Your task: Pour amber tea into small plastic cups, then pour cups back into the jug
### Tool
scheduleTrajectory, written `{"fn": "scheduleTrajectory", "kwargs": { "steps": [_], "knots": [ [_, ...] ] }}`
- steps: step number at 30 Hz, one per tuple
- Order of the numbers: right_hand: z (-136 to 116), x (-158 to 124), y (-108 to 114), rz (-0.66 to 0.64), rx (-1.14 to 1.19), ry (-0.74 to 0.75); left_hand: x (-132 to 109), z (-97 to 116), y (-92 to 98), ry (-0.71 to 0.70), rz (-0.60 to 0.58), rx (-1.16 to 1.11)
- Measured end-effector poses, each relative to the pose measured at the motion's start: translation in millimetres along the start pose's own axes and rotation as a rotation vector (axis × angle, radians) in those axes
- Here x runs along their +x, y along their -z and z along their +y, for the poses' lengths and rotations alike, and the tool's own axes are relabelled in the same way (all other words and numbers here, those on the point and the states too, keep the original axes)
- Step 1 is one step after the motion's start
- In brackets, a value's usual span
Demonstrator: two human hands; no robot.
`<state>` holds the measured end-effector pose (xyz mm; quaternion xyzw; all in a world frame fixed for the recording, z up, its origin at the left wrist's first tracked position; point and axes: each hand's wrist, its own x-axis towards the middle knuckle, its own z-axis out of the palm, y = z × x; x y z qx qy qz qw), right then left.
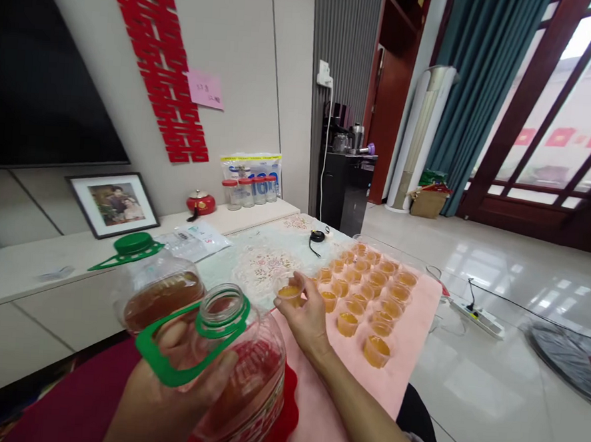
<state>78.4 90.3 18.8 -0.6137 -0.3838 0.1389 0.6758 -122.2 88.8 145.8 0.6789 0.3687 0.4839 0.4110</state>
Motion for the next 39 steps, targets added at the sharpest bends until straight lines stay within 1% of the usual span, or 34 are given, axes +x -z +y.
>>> {"fn": "scheduleTrajectory", "kwargs": {
  "steps": [2, 4, 6, 8, 10, 13, 15, 19, 22, 27, 29, 32, 39],
  "knots": [
    [-29.9, 3.0, 10.6, -0.043, 0.013, 0.029, 0.3, 4.3, -3.4, 0.006, -0.012, -0.04],
    [-60.6, 6.4, 21.1, -0.08, -0.002, 0.067, 0.5, 3.1, -4.3, -0.007, -0.008, -0.068],
    [-89.7, 9.2, 30.1, -0.116, -0.039, 0.112, -0.4, -3.2, -3.9, 0.008, -0.025, -0.088],
    [-114.5, 11.4, 36.2, -0.161, -0.082, 0.176, -2.5, -12.1, -3.3, 0.055, -0.088, -0.098],
    [-133.5, 13.3, 39.6, -0.202, -0.128, 0.245, -5.4, -19.7, -3.4, 0.1, -0.122, -0.101],
    [-151.8, 16.2, 41.5, -0.237, -0.2, 0.347, -9.4, -24.3, -5.0, 0.156, -0.09, -0.096],
    [-159.4, 18.3, 42.2, -0.254, -0.25, 0.406, -10.8, -23.1, -5.9, 0.184, -0.092, -0.122],
    [-169.9, 22.0, 44.9, -0.269, -0.336, 0.506, -9.6, -19.0, -5.0, 0.216, -0.138, -0.209],
    [-175.2, 24.5, 47.6, -0.284, -0.395, 0.576, -7.3, -20.5, -3.1, 0.202, -0.142, -0.173],
    [-179.4, 28.5, 49.8, -0.315, -0.483, 0.718, -6.1, -30.3, -1.7, 0.165, -0.181, -0.091],
    [-180.2, 29.6, 49.9, -0.323, -0.513, 0.775, -6.5, -31.6, -1.9, 0.175, -0.166, -0.091],
    [-181.2, 30.8, 49.3, -0.329, -0.552, 0.846, -7.1, -29.3, -2.4, 0.191, -0.146, -0.124],
    [-184.9, 34.0, 48.0, -0.331, -0.612, 0.964, -8.1, -25.1, -3.6, 0.19, -0.16, -0.145]
  ]
}}
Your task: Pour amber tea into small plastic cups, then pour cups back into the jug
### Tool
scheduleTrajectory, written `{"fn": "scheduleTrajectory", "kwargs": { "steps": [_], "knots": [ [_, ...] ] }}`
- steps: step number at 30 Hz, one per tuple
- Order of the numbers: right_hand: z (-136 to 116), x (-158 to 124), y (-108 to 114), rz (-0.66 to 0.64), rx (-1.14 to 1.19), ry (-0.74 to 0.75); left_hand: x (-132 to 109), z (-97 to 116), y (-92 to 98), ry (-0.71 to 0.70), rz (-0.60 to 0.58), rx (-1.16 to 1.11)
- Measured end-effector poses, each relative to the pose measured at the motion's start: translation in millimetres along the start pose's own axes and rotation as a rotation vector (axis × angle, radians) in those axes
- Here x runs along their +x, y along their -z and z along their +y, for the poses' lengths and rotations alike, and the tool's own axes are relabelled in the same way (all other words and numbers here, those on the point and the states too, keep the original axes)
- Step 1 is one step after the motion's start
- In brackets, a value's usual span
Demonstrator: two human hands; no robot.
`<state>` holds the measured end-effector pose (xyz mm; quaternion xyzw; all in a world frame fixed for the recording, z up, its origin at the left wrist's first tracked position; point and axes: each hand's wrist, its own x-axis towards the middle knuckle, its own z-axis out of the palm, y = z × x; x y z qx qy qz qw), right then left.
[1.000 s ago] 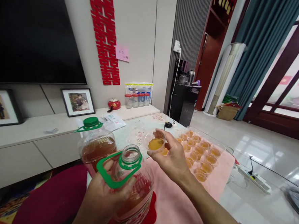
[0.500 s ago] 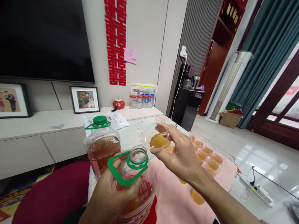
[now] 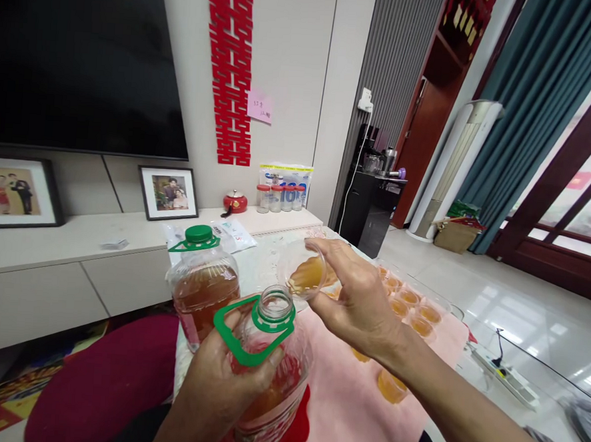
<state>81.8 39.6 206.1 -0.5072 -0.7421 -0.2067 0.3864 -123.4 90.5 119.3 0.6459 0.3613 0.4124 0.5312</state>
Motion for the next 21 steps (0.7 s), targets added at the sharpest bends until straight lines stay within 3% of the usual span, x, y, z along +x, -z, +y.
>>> {"fn": "scheduleTrajectory", "kwargs": {
  "steps": [8, 15, 21],
  "knots": [
    [-3.2, 5.1, 6.4, -0.014, -0.058, 0.08, 0.5, -0.2, 1.0, -0.091, -0.01, 0.073],
    [-5.7, 10.6, 9.1, -0.012, -0.089, 0.15, -1.4, 5.7, -2.3, -0.049, 0.004, -0.002],
    [-6.2, 11.1, 11.7, -0.023, -0.097, 0.18, 0.3, 6.8, -1.5, -0.103, 0.007, 0.029]
  ]
}}
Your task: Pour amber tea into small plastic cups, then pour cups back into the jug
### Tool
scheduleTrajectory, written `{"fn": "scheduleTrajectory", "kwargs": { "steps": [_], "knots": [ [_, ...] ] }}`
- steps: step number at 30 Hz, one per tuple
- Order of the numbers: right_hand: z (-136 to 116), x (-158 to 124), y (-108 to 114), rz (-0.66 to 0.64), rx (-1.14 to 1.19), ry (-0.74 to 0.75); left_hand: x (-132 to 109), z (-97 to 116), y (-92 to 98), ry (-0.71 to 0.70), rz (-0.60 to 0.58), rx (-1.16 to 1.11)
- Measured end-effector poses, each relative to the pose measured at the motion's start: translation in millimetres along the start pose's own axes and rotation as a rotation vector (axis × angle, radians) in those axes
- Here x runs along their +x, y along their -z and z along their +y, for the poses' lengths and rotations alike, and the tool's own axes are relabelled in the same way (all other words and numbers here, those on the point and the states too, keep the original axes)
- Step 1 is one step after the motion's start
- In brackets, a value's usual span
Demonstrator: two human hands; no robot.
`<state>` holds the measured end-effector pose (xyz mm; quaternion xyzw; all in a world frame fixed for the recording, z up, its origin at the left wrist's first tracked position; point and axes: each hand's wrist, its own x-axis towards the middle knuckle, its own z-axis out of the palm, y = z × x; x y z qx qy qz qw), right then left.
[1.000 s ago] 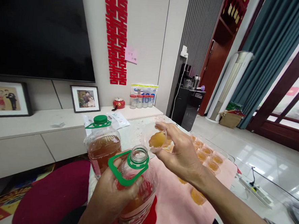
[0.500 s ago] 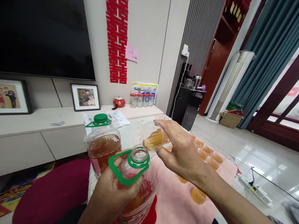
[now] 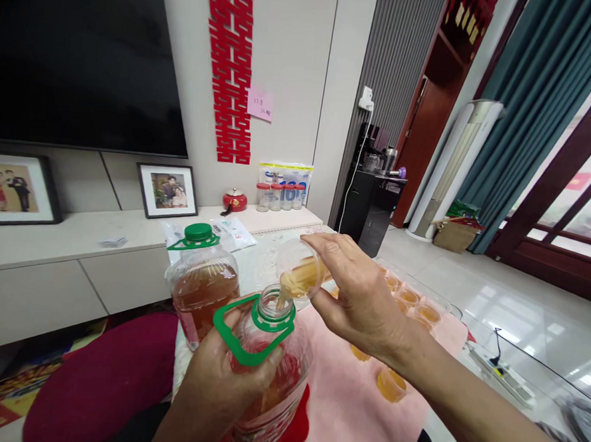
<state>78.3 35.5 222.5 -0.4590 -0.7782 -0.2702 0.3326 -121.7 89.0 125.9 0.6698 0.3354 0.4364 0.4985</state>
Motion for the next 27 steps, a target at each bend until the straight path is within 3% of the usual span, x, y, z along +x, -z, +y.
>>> {"fn": "scheduleTrajectory", "kwargs": {
  "steps": [7, 12, 27],
  "knots": [
    [-1.3, 3.7, 2.4, -0.034, -0.005, -0.003, 0.5, 1.4, 1.8, -0.019, -0.004, 0.01],
    [-3.1, 6.1, 4.0, -0.033, -0.017, 0.021, 0.1, 1.0, 0.1, -0.035, 0.063, 0.056],
    [-9.7, 13.2, 5.8, -0.043, -0.126, 0.109, -1.3, -6.0, -1.9, -0.039, 0.042, 0.025]
  ]
}}
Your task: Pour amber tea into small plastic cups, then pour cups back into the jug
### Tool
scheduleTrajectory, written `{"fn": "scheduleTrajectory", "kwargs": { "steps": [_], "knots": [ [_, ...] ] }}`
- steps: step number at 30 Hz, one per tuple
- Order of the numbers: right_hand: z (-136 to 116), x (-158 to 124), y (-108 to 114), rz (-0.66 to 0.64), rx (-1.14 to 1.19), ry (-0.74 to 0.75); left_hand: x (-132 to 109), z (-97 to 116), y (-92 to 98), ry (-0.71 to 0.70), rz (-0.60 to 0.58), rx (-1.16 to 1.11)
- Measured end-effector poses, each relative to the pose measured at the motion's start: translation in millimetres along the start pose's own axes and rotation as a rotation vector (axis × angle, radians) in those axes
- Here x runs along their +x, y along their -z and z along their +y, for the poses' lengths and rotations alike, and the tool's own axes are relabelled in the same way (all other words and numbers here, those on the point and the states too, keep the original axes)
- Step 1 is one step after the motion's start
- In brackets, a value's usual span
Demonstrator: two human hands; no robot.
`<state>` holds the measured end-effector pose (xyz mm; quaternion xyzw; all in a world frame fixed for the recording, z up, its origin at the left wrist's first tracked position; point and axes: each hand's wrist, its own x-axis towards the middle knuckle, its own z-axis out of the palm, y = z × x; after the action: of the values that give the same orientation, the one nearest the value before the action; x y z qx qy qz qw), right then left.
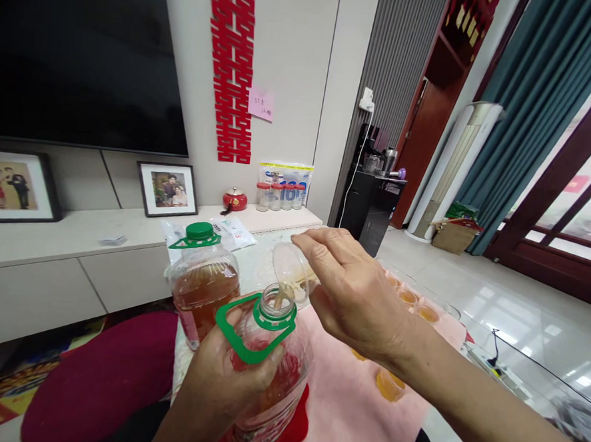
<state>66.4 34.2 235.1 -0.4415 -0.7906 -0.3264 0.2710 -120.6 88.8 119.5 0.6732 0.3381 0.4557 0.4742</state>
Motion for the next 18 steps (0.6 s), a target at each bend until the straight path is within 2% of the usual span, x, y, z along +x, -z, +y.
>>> {"fn": "scheduleTrajectory", "kwargs": {
  "steps": [6, 18],
  "knots": [
    [-2.1, 3.3, 1.2, -0.001, -0.071, 0.038, -0.6, -2.3, 1.0, 0.001, -0.021, -0.001],
    [-5.5, 8.8, 3.7, 0.029, -0.153, 0.109, -1.8, 9.4, 1.1, 0.051, -0.011, 0.02]
  ]
}}
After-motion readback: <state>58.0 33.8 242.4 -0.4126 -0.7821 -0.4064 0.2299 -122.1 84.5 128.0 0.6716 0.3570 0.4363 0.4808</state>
